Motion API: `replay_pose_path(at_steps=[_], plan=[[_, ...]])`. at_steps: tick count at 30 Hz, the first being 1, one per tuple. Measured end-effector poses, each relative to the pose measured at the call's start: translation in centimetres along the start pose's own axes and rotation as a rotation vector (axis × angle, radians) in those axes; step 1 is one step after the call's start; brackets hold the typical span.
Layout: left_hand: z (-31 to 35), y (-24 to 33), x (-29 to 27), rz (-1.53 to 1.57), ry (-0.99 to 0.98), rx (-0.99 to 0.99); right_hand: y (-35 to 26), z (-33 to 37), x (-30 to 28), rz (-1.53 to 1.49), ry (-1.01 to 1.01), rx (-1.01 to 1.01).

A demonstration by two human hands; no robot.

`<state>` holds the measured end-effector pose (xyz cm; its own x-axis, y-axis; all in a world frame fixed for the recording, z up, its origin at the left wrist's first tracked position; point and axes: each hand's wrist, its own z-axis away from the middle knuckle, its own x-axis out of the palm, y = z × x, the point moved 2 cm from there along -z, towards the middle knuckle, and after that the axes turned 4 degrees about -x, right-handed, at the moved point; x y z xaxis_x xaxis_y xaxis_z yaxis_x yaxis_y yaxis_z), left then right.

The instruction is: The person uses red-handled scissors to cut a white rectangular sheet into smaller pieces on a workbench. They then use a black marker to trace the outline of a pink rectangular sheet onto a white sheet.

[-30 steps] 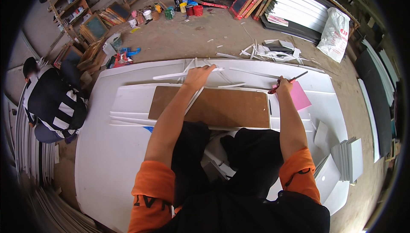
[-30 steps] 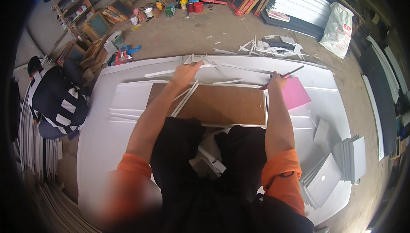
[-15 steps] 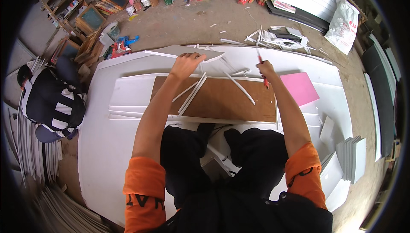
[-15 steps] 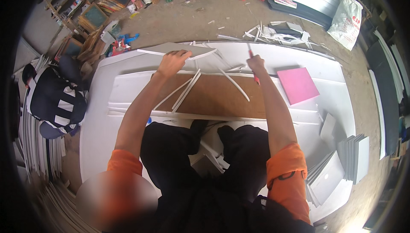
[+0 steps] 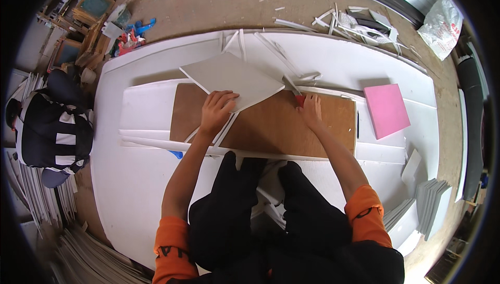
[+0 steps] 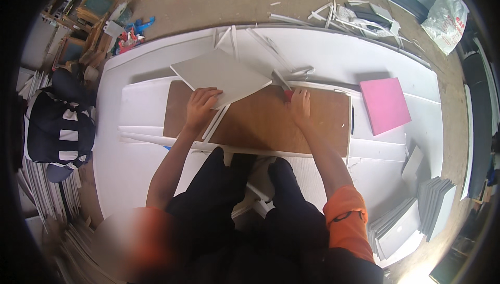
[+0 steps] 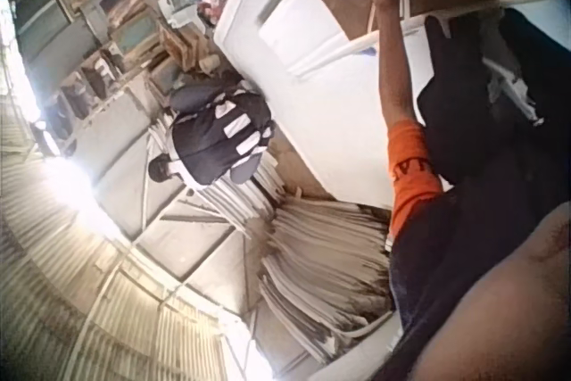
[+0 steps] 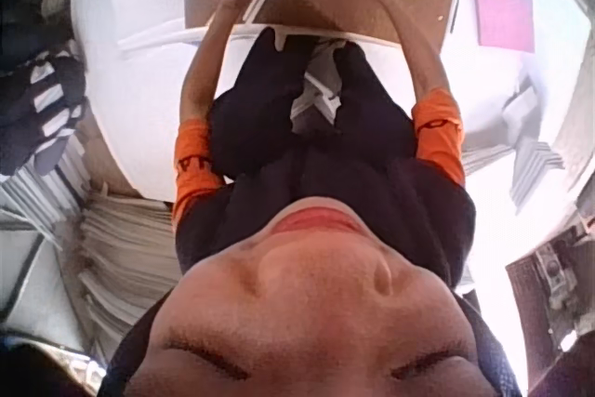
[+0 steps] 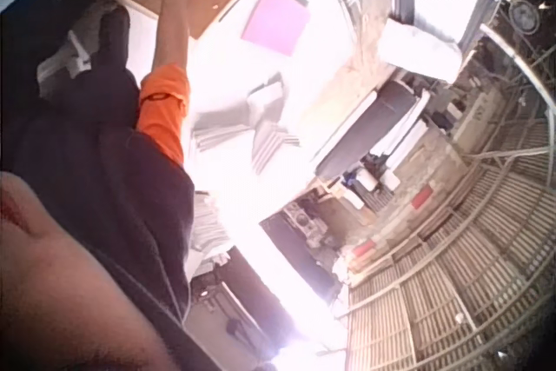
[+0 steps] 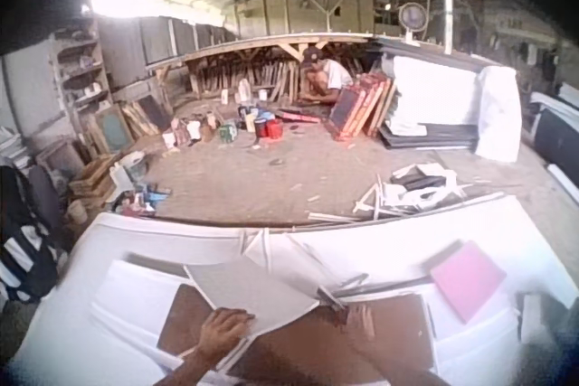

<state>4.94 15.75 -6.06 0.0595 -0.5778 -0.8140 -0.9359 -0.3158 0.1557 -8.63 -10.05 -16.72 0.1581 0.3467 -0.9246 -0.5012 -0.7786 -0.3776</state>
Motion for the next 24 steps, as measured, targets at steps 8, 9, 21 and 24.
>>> replay_pose_path(at_steps=[8, 9, 21, 24], plan=[[1.1, 1.3, -2.1, 0.100, 0.106, 0.036, -0.9, -2.1, -3.2, -0.640, -0.119, 0.200], [0.7, 1.4, -3.0, 0.091, 0.135, 0.063, -2.6, -2.0, -5.4, -0.900, -0.219, 0.252], [-6.2, 8.6, -14.0, 0.336, 0.494, 0.132, -8.0, 8.8, -25.7, -1.041, 0.039, 0.211], [-8.6, 10.5, -13.4, 0.825, 0.488, -0.213, -7.2, 12.8, -29.1, -1.127, 0.268, 0.221]])
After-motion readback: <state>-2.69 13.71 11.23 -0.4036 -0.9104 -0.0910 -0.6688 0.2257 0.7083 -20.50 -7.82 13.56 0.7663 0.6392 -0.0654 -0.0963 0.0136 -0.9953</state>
